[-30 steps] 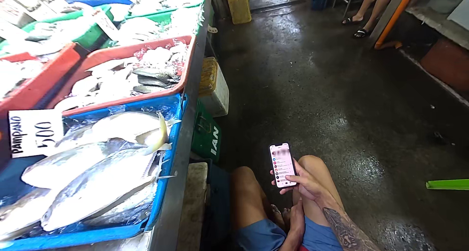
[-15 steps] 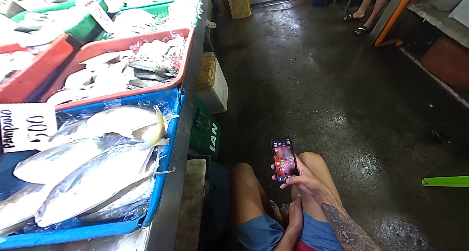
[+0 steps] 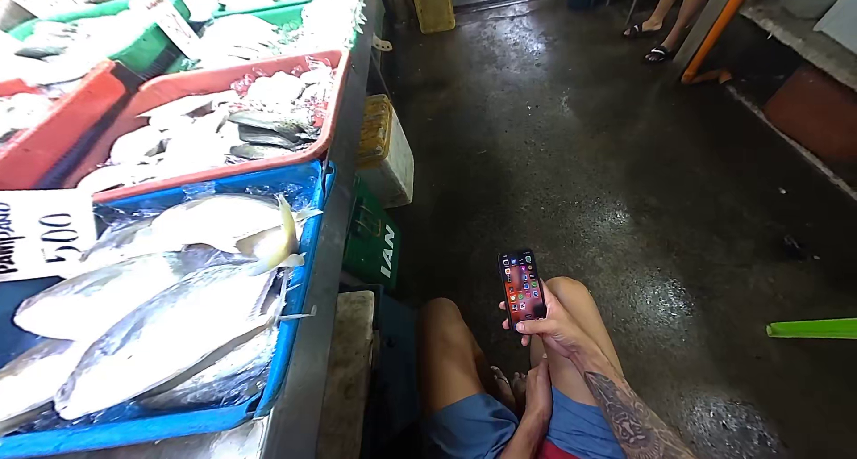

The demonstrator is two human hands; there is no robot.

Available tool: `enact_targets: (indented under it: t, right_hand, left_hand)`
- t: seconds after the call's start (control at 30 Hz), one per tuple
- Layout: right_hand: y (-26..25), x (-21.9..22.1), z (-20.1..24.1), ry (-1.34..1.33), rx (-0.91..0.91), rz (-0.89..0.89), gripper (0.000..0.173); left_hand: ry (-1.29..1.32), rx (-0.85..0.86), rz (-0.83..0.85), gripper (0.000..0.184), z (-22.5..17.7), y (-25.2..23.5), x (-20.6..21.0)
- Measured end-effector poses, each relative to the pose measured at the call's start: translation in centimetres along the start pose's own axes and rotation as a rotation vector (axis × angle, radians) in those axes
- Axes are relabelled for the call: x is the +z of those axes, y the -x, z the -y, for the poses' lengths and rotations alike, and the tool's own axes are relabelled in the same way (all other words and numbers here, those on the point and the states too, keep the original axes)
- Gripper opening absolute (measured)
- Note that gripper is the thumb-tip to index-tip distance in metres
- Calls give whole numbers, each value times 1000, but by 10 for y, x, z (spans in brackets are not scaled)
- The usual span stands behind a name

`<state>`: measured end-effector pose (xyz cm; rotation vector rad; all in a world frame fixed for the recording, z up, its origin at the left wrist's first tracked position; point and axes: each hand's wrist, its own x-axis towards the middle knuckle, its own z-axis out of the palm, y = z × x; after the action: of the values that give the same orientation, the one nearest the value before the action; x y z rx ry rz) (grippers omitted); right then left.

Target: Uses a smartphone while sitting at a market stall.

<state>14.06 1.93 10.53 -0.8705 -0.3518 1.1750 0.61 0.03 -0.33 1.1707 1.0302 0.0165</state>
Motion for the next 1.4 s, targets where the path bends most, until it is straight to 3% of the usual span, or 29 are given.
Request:
enact_targets:
  t: [0.33,1.0,1.4]
  right_hand:
    - [-2,-4,-4,-71,17,68,102]
    - [-2,-4,1,-125,96,13,78]
    - [-3,-4,-1,-99,93,3,82]
  left_hand:
    - [5,8,11,59,0,0,-1]
    - [-43,17,1,58,-1,2,-1]
    - [-35,29,0,57,0,0,-2]
